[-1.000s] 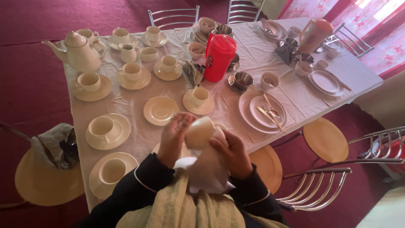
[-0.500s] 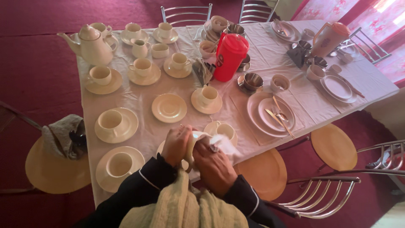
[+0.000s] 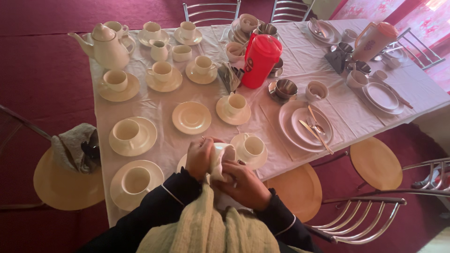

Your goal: The person wipes multiple white ceramic cups and saucers with a white cloth on a table covered with a white tablecloth. They also retrieve spoons from a drawer, wipe them, and place them on the table.

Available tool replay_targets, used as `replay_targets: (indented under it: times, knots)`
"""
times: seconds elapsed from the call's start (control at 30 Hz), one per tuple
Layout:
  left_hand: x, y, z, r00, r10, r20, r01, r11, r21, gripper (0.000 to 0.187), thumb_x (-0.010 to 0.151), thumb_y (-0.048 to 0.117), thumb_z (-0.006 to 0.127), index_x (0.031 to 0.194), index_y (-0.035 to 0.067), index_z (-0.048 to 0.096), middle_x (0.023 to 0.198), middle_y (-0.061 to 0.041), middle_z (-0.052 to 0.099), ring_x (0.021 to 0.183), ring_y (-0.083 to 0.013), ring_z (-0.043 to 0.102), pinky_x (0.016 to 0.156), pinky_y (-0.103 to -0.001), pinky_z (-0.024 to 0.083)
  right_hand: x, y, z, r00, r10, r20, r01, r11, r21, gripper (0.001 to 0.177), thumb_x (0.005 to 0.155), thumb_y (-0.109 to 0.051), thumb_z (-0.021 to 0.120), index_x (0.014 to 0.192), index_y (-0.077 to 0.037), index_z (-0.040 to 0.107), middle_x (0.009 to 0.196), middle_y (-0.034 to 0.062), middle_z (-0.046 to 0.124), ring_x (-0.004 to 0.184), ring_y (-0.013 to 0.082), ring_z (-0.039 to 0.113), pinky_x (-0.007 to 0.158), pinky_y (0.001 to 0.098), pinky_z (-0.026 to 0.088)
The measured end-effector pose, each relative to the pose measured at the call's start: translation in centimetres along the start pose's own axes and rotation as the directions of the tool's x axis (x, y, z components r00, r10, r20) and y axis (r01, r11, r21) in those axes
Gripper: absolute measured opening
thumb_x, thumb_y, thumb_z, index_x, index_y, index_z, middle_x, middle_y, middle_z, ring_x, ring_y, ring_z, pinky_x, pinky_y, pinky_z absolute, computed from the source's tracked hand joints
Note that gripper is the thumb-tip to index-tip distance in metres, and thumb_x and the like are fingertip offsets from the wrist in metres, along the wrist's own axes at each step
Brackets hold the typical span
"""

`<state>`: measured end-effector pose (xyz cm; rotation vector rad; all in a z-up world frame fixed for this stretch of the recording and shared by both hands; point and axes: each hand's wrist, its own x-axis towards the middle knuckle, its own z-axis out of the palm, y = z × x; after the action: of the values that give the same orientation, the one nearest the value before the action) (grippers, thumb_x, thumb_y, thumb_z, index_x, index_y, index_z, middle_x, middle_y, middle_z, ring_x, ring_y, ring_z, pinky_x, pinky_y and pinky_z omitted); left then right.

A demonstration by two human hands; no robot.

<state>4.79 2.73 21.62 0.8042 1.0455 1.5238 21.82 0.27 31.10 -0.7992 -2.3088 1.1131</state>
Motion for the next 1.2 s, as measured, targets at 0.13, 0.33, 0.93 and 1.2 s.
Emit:
replay_targets:
  times: [0.13,0.33,0.93,1.2]
  knots:
    - [3.1,-3.6,-2.2,0.996,0.064,-0.065,-0.045,0.965,0.257,0.035,0.097,0.02,0.047,0.101,-0.001,0.075,0.087,-0.011,0.076,0.076,-0.0149,0.069,0.069,-0.026,0.056,0.5,3.0,0.4,0.99,0.054,-0.128,-0.089,0.954,-0.287,0.021,0.09,-0.021,0.077,0.094,-0.003,0.068,0.094,0.0157,0.067,0.09,0.0372,0.066,0.077,0.0427,0.052]
    - [11.6,-11.0,-9.8,0.967,-0.106,-0.231,0.199,0.882,0.427,0.032,0.094,0.026,0.056,0.108,0.002,0.071,0.091,-0.012,0.073,0.076,-0.0195,0.068,0.064,-0.032,0.056,2.6,11.1,-0.3,0.98,-0.056,-0.193,-0.026,0.916,-0.4,0.018,0.084,-0.008,0.071,0.102,-0.006,0.072,0.097,0.015,0.069,0.092,0.0382,0.066,0.08,0.0459,0.052]
    - [17.7,-7.6,-10.9,0.757,-0.501,-0.419,0.626,0.739,0.248,0.049,0.091,0.038,0.07,0.122,0.001,0.065,0.1,-0.02,0.067,0.078,-0.0327,0.066,0.059,-0.045,0.055,8.0,28.9,6.2,0.997,-0.023,0.078,0.074,0.654,-0.753,0.026,0.079,-0.004,0.06,0.102,-0.009,0.073,0.104,0.0134,0.068,0.099,0.033,0.066,0.091,0.0449,0.05]
    - [19.4,-10.1,-12.6,0.748,-0.505,-0.431,0.56,0.828,0.001,0.038,0.096,0.024,0.069,0.111,-0.011,0.065,0.087,-0.021,0.067,0.063,-0.0297,0.063,0.051,-0.041,0.053,6.4,23.4,4.5,0.998,-0.06,-0.007,0.041,0.75,-0.66,0.039,0.082,-0.001,0.06,0.12,-0.007,0.069,0.111,0.0134,0.069,0.1,0.033,0.066,0.094,0.0457,0.049]
